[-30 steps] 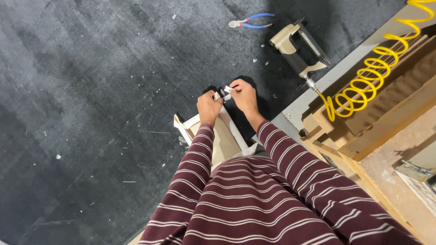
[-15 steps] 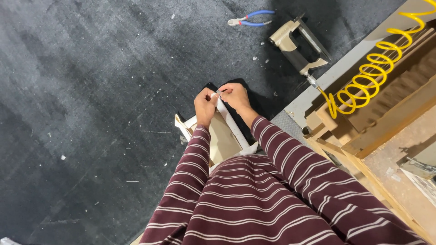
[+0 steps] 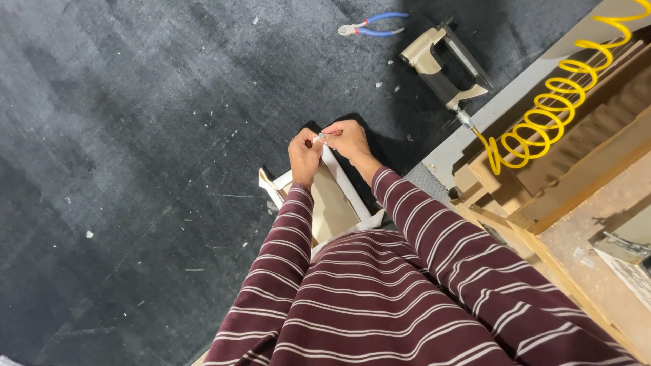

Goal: The person assembles small white frames by folding white paper or cardstock around a wooden frame and securing it with a pneumatic staple gun. They repeatedly fold the edges and staple them in place, then stack the finished frames on the table.

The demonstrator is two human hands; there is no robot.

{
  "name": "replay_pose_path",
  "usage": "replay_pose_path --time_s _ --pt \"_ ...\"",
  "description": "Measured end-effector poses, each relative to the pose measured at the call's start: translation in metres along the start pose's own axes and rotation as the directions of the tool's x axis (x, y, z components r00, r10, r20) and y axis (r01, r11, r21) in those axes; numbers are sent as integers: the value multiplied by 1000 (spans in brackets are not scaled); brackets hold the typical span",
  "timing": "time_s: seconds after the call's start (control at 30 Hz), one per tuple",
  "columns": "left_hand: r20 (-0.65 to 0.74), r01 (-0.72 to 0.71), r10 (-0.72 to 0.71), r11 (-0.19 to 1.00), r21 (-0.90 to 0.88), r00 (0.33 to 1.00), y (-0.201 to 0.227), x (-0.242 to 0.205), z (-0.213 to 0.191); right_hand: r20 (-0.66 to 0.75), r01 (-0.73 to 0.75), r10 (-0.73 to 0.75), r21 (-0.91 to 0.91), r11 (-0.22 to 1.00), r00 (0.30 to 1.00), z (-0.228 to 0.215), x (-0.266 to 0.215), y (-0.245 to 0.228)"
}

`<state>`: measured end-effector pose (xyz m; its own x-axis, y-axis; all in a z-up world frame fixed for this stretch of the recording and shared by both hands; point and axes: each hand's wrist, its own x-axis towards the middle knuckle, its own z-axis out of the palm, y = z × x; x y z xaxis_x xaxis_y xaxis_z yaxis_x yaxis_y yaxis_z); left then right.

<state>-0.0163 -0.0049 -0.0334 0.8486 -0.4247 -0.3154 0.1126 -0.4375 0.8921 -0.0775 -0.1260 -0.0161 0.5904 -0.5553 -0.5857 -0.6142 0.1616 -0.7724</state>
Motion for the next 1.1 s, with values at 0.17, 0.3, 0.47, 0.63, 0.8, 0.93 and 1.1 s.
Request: replay_pose_path --time_s 0.17,0.3,0.47,0.63,0.8,0.93,1.1 --pt "-1 10 -10 1000 2 1000 8 -5 -1 10 -31 30 84 996 1000 -1 -6 -6" --pt "-1 9 -9 1000 -10 1000 14 -10 -1 5 -20 20 64 998 1000 2 -1 1" --pt "-10 -22 22 1000 11 1000 -7 1 0 3 -27 27 53 998 1000 1 -5 3" --pt "-1 -57 57 998 36 998 -3 -1 -3 -33 -34 35 10 999 999 -15 -51 -34" --pt "15 -64 64 998 22 998 0 -3 -5 -50 -36 37 20 999 998 3 -13 4" --pt "15 -88 87 996 25 996 -7 1 -5 -55 -49 52 62 997 997 6 -8 13" --pt "22 -77 77 997 7 997 -18 3 -2 -82 -79 79 13 997 993 10 -12 6"
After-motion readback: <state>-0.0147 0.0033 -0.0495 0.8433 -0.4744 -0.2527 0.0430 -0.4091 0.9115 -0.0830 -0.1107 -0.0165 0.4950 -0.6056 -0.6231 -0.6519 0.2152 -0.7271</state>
